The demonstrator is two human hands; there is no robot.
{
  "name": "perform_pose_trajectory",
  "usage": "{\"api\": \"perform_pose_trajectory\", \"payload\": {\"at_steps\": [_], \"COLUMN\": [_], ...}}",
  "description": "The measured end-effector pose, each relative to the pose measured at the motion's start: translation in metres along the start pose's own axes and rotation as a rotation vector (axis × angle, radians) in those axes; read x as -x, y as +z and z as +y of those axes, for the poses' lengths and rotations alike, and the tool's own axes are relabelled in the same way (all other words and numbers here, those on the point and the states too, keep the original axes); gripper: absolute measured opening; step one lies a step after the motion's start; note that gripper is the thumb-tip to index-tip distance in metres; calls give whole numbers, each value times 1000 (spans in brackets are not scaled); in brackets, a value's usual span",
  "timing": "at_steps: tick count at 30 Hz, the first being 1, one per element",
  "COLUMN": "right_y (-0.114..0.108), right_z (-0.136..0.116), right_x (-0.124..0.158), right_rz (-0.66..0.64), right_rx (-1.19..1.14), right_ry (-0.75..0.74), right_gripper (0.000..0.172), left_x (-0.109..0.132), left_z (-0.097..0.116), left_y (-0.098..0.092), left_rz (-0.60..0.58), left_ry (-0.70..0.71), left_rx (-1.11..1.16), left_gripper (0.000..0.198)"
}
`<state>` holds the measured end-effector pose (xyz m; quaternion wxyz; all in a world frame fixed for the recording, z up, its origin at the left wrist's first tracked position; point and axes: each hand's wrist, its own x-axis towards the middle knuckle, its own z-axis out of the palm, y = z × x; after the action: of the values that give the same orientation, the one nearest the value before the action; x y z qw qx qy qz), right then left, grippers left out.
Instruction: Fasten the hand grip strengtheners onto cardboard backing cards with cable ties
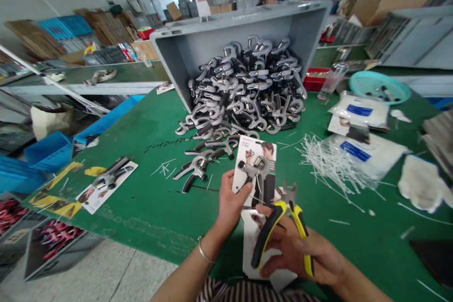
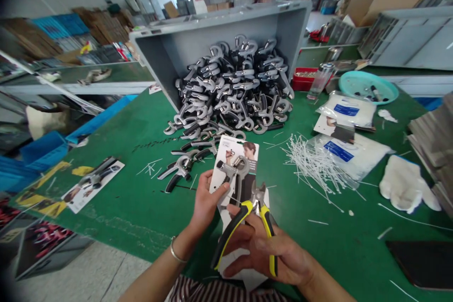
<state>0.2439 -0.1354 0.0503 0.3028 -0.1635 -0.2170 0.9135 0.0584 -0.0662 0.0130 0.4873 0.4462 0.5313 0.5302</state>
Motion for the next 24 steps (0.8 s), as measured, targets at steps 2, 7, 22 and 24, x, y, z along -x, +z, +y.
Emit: {"api": "perform_pose_trajectory", "payload": {"at_steps": [2,7,22,24], "right_y": [-2,-2,-5,-10], "right_z": [1,2,17,27], "right_x": [5,10,-29,-36], "right_rz": [5,35,271,300], "right_rx": [-13,-103,179,143], "right_ry": [-19,-89,-225,-248], "right_gripper": [77,80,47,45], "left_x": [-5,-5,10,13], "left_z": [0,-4,11,4], "left_y": [-6,-7,23,30], "left_rz": [80,64,251,228], "left_ry": [10,-31,52,23], "left_rx": [-6,-8,-161,-167], "left_gripper": [47,46,46,47]}}
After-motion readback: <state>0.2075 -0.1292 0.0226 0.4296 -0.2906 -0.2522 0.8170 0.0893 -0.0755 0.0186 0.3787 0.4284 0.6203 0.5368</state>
